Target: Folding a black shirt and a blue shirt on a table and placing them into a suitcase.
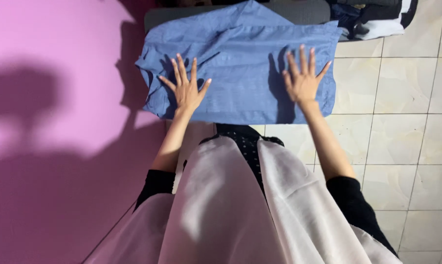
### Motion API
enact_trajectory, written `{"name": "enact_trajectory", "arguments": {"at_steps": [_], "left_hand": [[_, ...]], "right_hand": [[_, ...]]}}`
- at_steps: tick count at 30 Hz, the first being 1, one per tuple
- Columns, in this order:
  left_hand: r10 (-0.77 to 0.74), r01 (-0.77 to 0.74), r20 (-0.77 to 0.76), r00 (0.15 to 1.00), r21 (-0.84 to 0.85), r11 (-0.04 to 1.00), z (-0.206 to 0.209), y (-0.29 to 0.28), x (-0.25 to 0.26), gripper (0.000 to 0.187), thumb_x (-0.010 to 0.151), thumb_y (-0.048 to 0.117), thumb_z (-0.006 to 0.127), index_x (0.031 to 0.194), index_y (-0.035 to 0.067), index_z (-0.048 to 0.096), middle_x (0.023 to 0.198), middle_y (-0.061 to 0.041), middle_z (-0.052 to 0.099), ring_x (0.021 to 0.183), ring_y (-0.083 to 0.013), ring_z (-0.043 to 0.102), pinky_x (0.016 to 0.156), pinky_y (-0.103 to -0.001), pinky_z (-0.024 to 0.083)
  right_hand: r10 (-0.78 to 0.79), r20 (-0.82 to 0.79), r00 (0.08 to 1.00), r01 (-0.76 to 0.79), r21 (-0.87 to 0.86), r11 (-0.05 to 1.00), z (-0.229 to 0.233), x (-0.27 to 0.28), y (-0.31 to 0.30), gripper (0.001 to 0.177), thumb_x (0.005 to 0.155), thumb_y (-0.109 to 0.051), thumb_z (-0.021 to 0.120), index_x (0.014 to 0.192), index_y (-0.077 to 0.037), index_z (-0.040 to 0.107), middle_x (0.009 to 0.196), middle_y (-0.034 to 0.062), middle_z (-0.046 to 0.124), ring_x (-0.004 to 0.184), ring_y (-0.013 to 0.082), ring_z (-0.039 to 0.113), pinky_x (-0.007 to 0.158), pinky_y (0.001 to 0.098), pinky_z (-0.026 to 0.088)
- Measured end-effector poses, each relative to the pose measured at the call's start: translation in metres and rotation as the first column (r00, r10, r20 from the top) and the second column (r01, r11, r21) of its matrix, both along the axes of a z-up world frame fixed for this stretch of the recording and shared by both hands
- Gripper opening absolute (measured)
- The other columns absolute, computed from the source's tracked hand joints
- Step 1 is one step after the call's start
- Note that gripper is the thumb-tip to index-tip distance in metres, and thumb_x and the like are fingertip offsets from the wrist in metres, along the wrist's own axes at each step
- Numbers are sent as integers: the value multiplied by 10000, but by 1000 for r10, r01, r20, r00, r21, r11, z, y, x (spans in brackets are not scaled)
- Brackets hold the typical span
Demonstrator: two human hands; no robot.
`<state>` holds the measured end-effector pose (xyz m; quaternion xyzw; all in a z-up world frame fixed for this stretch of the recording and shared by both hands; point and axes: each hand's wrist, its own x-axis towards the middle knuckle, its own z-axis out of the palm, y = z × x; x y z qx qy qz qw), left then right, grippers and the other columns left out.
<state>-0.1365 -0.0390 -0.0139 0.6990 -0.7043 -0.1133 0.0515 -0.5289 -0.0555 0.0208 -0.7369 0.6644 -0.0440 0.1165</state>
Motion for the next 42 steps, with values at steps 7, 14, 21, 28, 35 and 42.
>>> {"name": "enact_trajectory", "arguments": {"at_steps": [7,14,21,28,35,42], "left_hand": [[-33,-11,-143,989,-299,954,-36,-131,-47,632,1113,509,496,1663,256,314,1739,-155,63,1610,-366,47,1138,-834,-4],[23,-7,67,997,-240,971,-59,-154,-74,475,1052,383,555,1499,242,478,1571,-105,356,1461,-322,326,1071,-836,153],[55,-93,-133,990,-297,950,-36,-175,-64,325,982,235,642,1307,227,647,1172,-67,570,1165,-289,539,953,-711,377],[-193,-235,-586,787,-574,784,56,-151,-26,161,1024,60,628,1183,73,652,1174,-151,546,1129,-348,594,993,-454,502],[-322,212,-481,815,-269,939,48,8,23,297,951,111,656,1244,100,707,1215,-110,562,1153,-294,633,1013,-408,517],[-496,439,-209,843,-266,858,62,25,51,315,905,363,743,1120,134,768,1152,-95,641,1095,-276,599,955,-463,427]], "right_hand": [[-123,20,992,123,-277,953,-45,-50,-117,566,1077,-131,558,1614,-298,494,1771,84,237,1615,383,160,1194,746,30],[-219,87,972,236,-400,886,-97,-38,-103,330,1009,-140,662,1324,-227,708,1391,67,597,1340,298,493,1134,635,288],[-163,-49,985,112,-528,842,-95,-54,-112,135,952,-169,729,1081,-135,707,1157,75,626,1094,307,555,992,524,390],[82,133,988,32,-688,725,-11,-83,-88,127,1007,-73,754,1125,-118,748,1063,47,674,1021,264,583,942,426,393],[109,-176,978,-187,-525,830,-2,-91,63,142,1097,-165,754,959,-191,733,795,-48,618,814,141,559,1006,489,331],[111,-57,992,-125,-464,877,-10,-65,74,262,1146,-202,668,904,-103,687,823,4,660,876,189,588,1055,516,328]]}}
